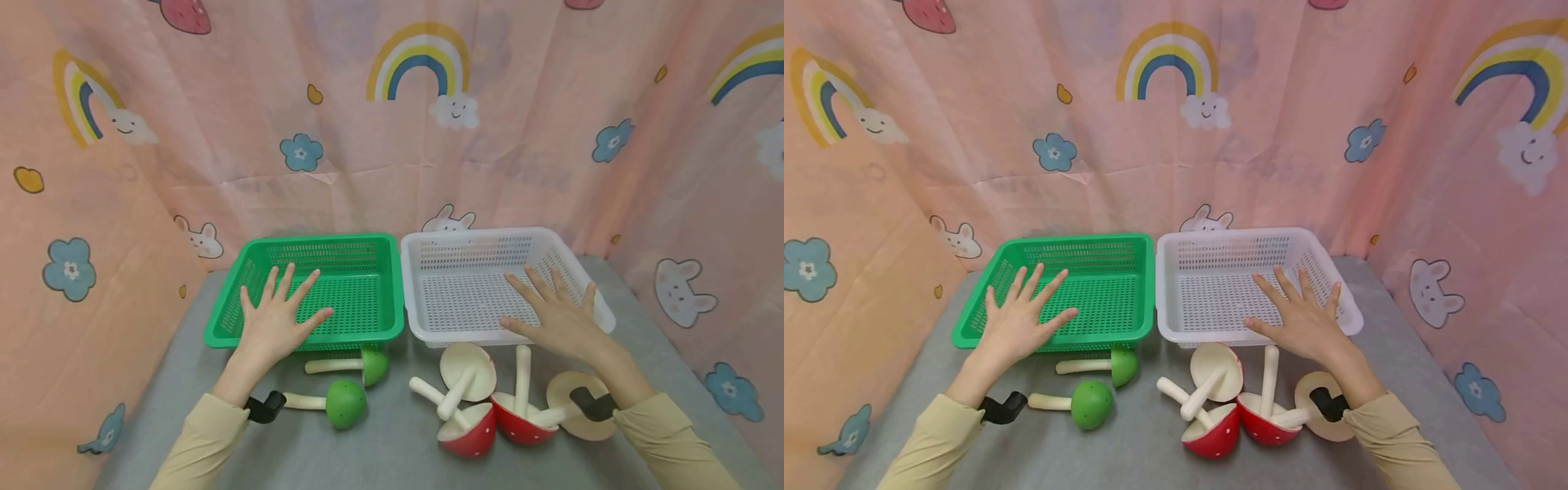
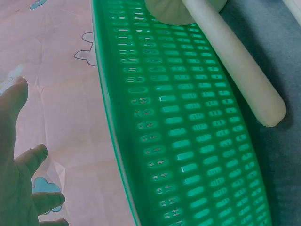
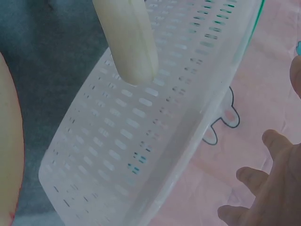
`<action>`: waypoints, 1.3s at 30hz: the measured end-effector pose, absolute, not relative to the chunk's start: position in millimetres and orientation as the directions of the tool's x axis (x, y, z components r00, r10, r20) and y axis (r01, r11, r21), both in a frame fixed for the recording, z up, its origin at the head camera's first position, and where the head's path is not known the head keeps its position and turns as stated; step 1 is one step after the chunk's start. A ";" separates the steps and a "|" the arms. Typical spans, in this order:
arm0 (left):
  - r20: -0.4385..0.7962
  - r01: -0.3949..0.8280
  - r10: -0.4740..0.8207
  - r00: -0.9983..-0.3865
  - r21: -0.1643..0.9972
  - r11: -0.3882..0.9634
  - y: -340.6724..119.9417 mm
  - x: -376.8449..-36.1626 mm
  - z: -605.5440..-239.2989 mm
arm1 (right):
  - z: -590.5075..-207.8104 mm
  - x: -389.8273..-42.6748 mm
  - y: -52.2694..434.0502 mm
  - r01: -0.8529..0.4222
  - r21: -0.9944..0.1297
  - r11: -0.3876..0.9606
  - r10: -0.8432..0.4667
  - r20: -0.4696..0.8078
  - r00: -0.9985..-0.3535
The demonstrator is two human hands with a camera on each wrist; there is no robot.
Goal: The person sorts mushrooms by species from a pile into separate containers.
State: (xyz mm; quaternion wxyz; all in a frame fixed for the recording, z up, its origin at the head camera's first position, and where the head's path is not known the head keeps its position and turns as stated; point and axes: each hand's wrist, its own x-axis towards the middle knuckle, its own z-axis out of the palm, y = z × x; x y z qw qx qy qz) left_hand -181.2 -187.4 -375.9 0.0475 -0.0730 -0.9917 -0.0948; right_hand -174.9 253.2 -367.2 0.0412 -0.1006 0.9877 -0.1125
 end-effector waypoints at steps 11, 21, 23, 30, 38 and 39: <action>0.099 0.150 0.133 -0.986 0.196 0.969 -190.5 -180.2 -379.8 | -369.7 -177.1 253.0 -0.192 -0.227 0.955 -0.212 -0.063 -0.975; 0.048 0.172 0.166 -0.985 0.208 0.963 -194.9 -175.7 -380.7 | -370.8 -176.9 256.9 -0.279 -0.214 0.936 -0.281 0.023 -0.960; 0.050 0.178 0.172 -0.984 0.212 0.961 -196.2 -174.9 -380.8 | -370.8 -175.9 257.1 -0.287 -0.224 0.931 -0.287 0.033 -0.957; 0.077 0.201 0.189 -0.979 0.188 0.961 -201.2 -171.4 -383.1 | -369.7 -169.5 253.7 -0.328 -0.277 0.903 -0.329 0.045 -0.943; 0.163 0.217 0.189 -0.968 0.173 0.961 -210.4 -164.2 -390.9 | -367.9 -162.3 248.8 -0.384 -0.384 0.840 -0.391 0.063 -0.918; 0.173 0.221 0.190 -0.966 0.176 0.959 -211.4 -163.5 -392.1 | -367.9 -161.7 248.2 -0.395 -0.393 0.830 -0.402 0.070 -0.913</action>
